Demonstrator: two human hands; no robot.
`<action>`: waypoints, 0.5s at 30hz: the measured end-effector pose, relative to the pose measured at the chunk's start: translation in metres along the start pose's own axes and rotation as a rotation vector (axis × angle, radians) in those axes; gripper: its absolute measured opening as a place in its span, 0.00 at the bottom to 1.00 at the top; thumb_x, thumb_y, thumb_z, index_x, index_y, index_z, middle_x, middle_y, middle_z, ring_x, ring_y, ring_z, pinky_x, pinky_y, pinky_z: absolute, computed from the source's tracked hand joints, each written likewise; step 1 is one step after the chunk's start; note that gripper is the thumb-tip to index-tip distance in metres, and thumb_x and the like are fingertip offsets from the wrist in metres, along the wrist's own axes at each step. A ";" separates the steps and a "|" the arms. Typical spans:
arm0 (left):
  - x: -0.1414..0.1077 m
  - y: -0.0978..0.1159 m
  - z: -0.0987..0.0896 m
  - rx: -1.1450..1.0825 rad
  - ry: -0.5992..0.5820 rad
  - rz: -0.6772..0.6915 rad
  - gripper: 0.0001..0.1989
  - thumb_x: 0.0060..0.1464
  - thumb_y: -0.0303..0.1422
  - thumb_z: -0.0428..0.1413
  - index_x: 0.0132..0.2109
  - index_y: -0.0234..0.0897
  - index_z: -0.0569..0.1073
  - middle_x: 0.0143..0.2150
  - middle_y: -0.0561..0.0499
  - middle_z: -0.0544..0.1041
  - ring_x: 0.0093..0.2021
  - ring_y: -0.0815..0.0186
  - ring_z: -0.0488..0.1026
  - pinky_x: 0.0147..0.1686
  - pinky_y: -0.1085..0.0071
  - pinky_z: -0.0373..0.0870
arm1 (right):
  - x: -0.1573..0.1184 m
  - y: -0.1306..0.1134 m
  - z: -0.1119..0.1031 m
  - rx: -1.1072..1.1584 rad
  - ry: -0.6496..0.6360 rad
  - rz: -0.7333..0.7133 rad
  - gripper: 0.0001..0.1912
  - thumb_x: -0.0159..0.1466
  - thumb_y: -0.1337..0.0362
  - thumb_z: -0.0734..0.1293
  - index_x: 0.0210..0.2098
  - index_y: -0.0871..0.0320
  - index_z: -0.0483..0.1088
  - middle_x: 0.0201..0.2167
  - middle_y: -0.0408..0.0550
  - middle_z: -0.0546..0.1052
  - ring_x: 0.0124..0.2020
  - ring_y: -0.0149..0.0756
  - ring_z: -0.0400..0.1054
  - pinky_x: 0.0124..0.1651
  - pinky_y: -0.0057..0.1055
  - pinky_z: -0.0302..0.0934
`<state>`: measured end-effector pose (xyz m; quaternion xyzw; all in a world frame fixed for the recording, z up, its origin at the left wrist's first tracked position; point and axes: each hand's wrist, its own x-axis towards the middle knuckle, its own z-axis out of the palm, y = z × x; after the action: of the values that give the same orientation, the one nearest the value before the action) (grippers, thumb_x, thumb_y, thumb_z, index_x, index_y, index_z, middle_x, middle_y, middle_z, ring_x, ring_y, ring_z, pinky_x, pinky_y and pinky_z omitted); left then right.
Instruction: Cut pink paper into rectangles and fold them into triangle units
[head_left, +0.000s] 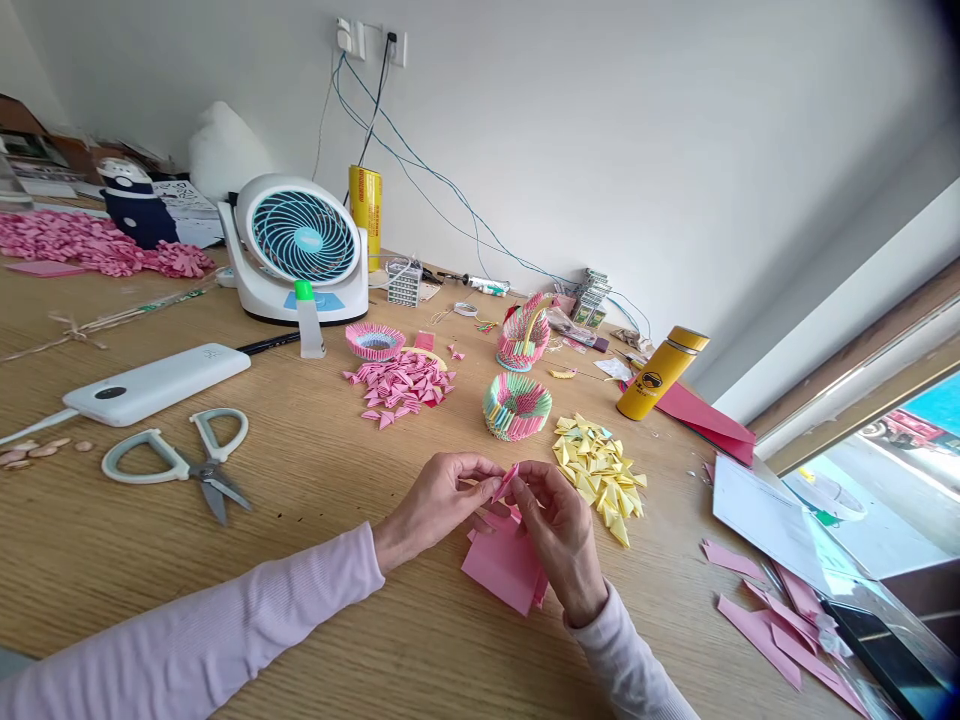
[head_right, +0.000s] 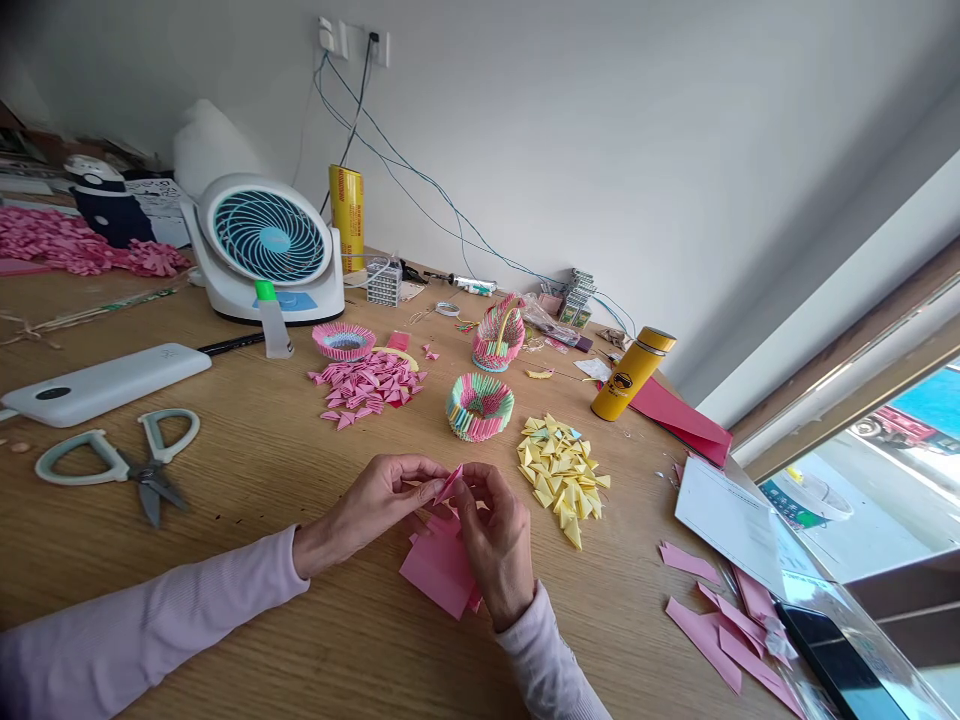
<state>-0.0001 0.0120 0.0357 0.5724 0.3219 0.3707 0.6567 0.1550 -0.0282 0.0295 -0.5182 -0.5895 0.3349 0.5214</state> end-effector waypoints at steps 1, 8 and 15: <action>0.000 -0.002 0.000 0.009 0.007 0.012 0.19 0.52 0.41 0.60 0.43 0.29 0.75 0.41 0.41 0.79 0.36 0.58 0.80 0.25 0.71 0.77 | 0.000 -0.001 0.001 -0.032 0.003 -0.009 0.12 0.64 0.56 0.65 0.40 0.58 0.69 0.32 0.50 0.78 0.30 0.36 0.73 0.24 0.26 0.64; 0.000 -0.002 0.001 0.047 0.033 0.056 0.18 0.51 0.40 0.60 0.44 0.31 0.74 0.44 0.43 0.77 0.34 0.60 0.79 0.23 0.72 0.78 | -0.003 -0.006 0.001 -0.246 0.003 -0.144 0.11 0.66 0.61 0.62 0.39 0.61 0.73 0.34 0.51 0.75 0.31 0.34 0.71 0.25 0.24 0.64; -0.003 0.002 0.001 -0.023 -0.029 0.028 0.18 0.54 0.43 0.57 0.44 0.32 0.75 0.40 0.46 0.77 0.37 0.61 0.78 0.26 0.72 0.78 | -0.004 -0.009 0.000 -0.336 -0.012 -0.223 0.14 0.67 0.63 0.60 0.44 0.62 0.75 0.35 0.52 0.73 0.29 0.33 0.68 0.24 0.25 0.61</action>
<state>-0.0009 0.0095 0.0374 0.5745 0.2999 0.3752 0.6627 0.1518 -0.0340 0.0371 -0.5273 -0.6940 0.1750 0.4579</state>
